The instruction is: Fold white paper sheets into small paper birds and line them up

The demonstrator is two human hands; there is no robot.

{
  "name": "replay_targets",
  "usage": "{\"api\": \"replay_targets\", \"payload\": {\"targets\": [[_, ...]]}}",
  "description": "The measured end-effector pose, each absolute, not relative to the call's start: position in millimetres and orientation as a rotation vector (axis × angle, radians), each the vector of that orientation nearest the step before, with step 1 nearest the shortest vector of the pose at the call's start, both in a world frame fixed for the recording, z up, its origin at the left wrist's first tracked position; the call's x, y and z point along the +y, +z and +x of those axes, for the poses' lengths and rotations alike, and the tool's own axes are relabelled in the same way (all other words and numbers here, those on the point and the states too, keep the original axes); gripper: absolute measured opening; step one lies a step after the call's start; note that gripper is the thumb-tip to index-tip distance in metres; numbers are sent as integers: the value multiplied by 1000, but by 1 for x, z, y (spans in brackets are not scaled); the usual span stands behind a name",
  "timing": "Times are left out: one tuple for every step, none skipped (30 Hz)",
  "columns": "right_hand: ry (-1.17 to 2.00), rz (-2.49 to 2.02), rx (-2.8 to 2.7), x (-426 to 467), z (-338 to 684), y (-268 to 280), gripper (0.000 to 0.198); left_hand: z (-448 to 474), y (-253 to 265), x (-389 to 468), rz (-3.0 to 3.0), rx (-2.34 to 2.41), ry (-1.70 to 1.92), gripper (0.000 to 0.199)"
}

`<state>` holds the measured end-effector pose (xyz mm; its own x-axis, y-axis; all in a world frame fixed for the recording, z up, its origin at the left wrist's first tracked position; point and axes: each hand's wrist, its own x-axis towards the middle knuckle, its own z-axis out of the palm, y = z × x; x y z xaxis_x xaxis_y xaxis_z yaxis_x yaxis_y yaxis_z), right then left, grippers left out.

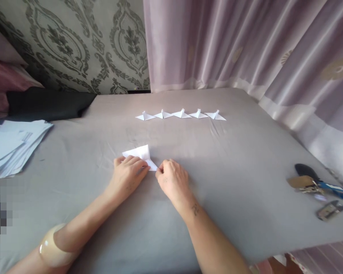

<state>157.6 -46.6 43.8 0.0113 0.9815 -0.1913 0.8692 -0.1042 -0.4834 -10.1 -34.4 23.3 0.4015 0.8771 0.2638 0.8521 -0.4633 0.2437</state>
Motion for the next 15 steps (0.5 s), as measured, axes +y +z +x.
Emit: {"api": "replay_targets", "payload": {"targets": [[765, -2075, -1906, -46, 160, 46, 12, -10, 24, -34, 2576, 1584, 551, 20], [811, -2092, -1882, -45, 162, 49, 11, -10, 24, -34, 2581, 1579, 553, 20], [846, -2103, -1864, -45, 165, 52, 12, -10, 25, -34, 2585, 1575, 557, 20], [869, -2107, -1853, -44, 169, 54, 13, -10, 25, -34, 2588, 1573, 560, 21], [878, -2099, -1850, -44, 172, 56, 13, -10, 26, -34, 2589, 1572, 562, 21], [870, -2083, -1851, -44, 175, 58, 14, -9, 26, -35, 2589, 1571, 560, 21], [850, -2056, -1863, -44, 178, 59, 15, -9, 26, -35, 2587, 1572, 557, 21], [821, -2017, -1882, -45, 179, 59, 16, -9, 26, -35, 2586, 1574, 554, 21], [791, -1969, -1906, -46, 179, 60, 17, -9, 26, -35, 2586, 1576, 554, 21], [767, -1919, -1937, -47, 179, 59, 19, -9, 26, -35, 2588, 1577, 555, 21], [750, -1867, -1976, -49, 177, 59, 22, -10, 26, -36, 2591, 1575, 557, 21], [738, -1820, -2020, -51, 175, 58, 24, -10, 25, -36, 2594, 1572, 561, 21], [724, -1782, -2065, -53, 173, 57, 26, -10, 25, -36, 2596, 1567, 566, 22], [702, -1754, -2111, -56, 170, 57, 28, -10, 24, -36, 2598, 1562, 573, 22], [672, -1735, -2158, -58, 167, 56, 30, -10, 24, -35, 2598, 1559, 580, 23]]}}
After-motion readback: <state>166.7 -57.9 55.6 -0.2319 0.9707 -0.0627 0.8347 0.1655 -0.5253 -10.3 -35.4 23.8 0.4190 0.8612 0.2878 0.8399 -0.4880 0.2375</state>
